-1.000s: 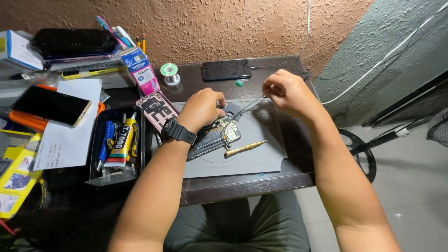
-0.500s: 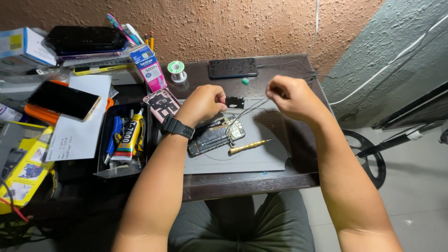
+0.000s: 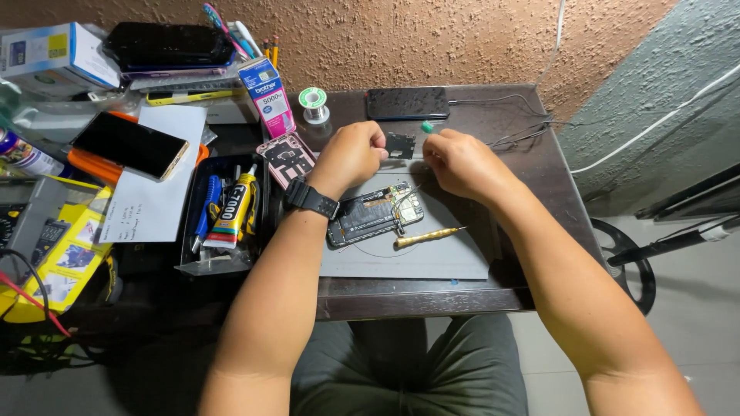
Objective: The person handles a smartphone and a disassembled phone chassis on a workbench. They use a soldering iron to work on the internal components of the phone chassis, then handle a multimeter and its probes.
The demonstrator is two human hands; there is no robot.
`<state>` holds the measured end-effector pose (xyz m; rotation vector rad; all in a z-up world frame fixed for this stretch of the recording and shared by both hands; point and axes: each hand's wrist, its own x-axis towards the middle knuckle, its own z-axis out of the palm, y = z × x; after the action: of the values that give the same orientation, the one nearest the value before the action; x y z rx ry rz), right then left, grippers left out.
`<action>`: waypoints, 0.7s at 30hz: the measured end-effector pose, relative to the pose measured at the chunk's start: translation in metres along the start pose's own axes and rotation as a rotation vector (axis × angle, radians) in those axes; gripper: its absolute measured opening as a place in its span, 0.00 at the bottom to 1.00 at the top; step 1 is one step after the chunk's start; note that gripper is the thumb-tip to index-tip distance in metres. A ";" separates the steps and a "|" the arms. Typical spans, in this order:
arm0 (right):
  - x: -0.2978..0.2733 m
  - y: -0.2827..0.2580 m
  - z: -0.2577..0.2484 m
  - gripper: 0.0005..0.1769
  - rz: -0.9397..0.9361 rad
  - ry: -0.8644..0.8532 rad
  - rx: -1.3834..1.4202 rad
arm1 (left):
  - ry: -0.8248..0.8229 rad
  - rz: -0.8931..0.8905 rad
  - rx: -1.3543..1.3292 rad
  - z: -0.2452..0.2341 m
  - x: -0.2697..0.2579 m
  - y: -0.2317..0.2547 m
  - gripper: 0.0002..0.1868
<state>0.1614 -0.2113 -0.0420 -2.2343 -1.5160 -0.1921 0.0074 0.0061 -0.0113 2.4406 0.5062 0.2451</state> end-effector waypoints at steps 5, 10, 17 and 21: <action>-0.010 0.025 -0.015 0.02 0.053 -0.044 -0.036 | -0.003 0.013 0.009 0.004 0.000 0.003 0.03; -0.020 0.035 -0.020 0.04 0.112 -0.098 -0.046 | 0.001 0.016 -0.030 0.013 -0.002 0.008 0.04; -0.016 0.029 -0.015 0.03 0.111 -0.079 0.023 | 0.045 -0.052 -0.348 0.062 0.025 -0.006 0.06; -0.017 0.041 -0.019 0.11 0.283 -0.046 0.229 | 0.051 -0.070 -0.466 0.076 0.040 -0.007 0.08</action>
<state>0.1944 -0.2465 -0.0424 -2.2458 -1.1597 0.1143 0.0644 -0.0135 -0.0734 1.9646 0.4920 0.3533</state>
